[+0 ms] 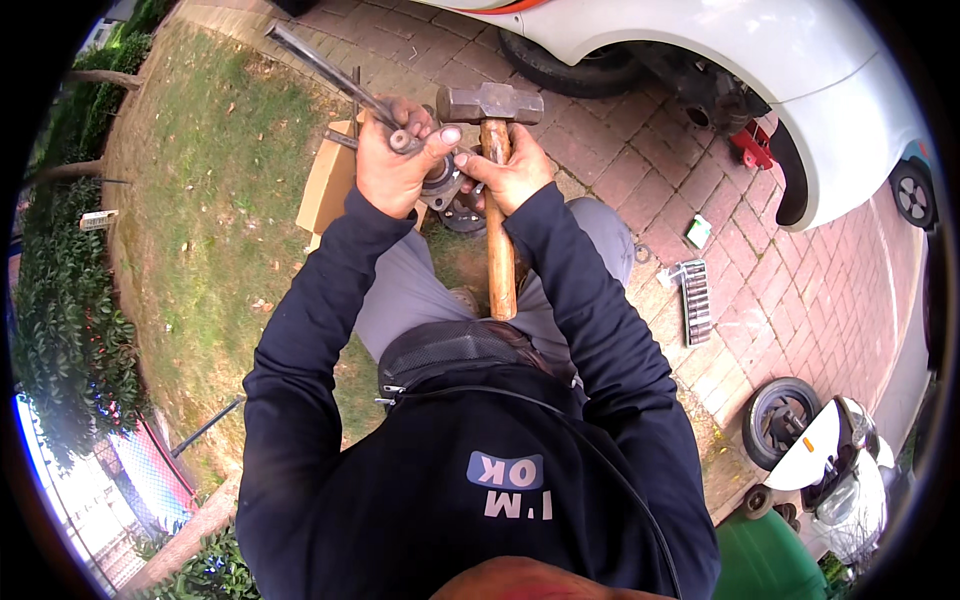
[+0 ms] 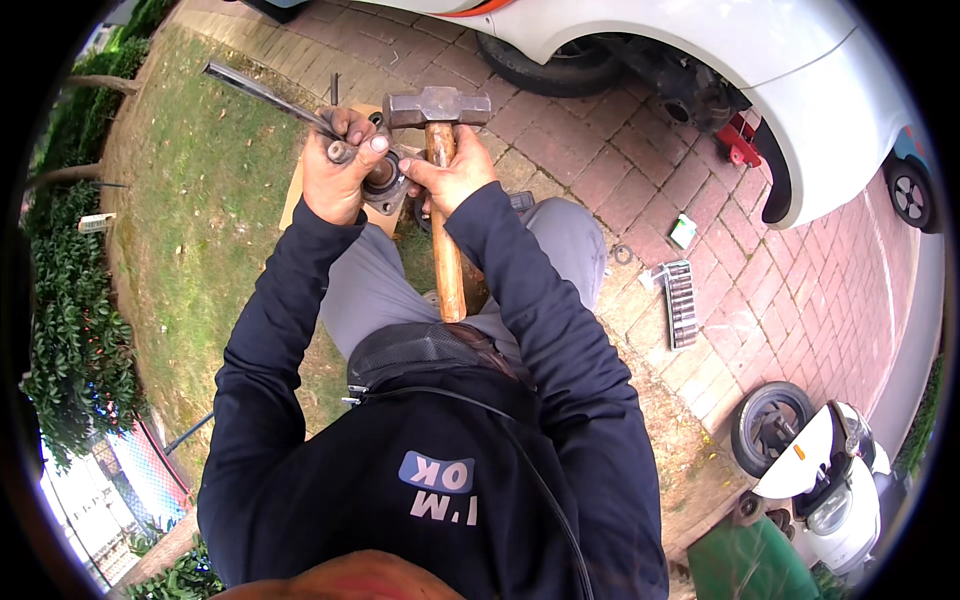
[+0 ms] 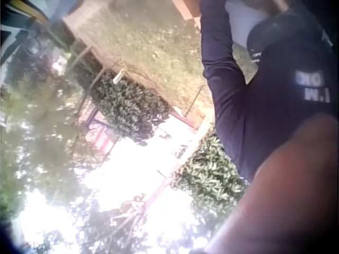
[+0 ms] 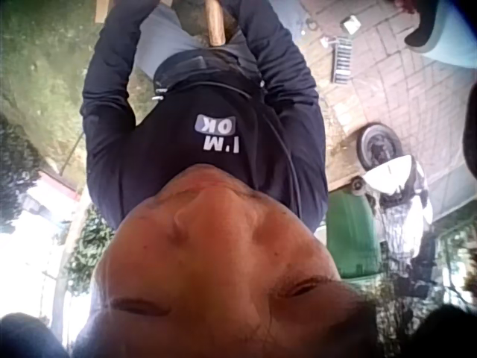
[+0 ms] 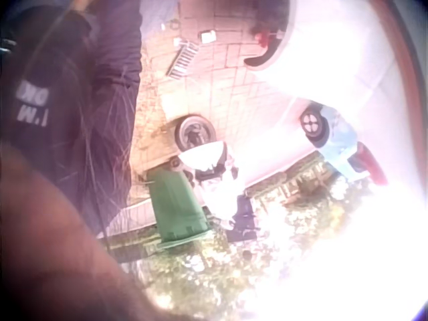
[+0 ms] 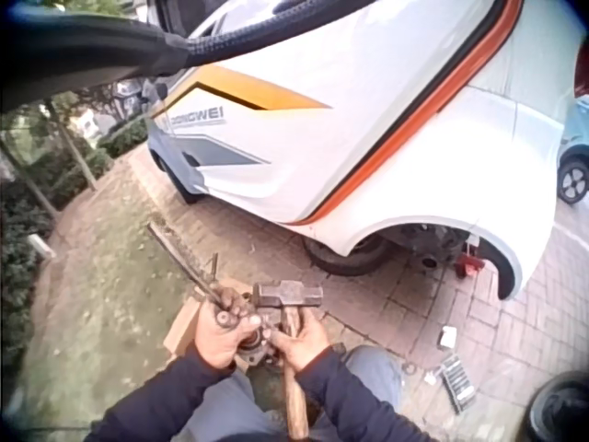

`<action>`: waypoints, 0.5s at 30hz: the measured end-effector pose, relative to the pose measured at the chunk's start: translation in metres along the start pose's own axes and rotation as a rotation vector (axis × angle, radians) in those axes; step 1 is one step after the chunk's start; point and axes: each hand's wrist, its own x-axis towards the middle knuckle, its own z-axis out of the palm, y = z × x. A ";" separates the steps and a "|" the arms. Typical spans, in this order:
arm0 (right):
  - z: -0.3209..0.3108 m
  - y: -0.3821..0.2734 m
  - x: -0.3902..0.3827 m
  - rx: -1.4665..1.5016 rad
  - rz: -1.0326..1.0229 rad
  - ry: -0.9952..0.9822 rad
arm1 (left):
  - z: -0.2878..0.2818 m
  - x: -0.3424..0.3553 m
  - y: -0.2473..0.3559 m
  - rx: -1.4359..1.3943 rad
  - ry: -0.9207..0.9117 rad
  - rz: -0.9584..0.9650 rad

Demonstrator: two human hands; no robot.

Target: The person sits on the ground and uses a hammer to strike a metal rod inserted into a car wheel hub assembly. They repeatedly hit the rod to dislodge a component, then insert the rod into the car's wheel well area.

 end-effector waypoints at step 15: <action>0.002 -0.017 0.005 -0.130 -0.012 0.051 | -0.008 0.005 0.002 0.154 -0.086 -0.067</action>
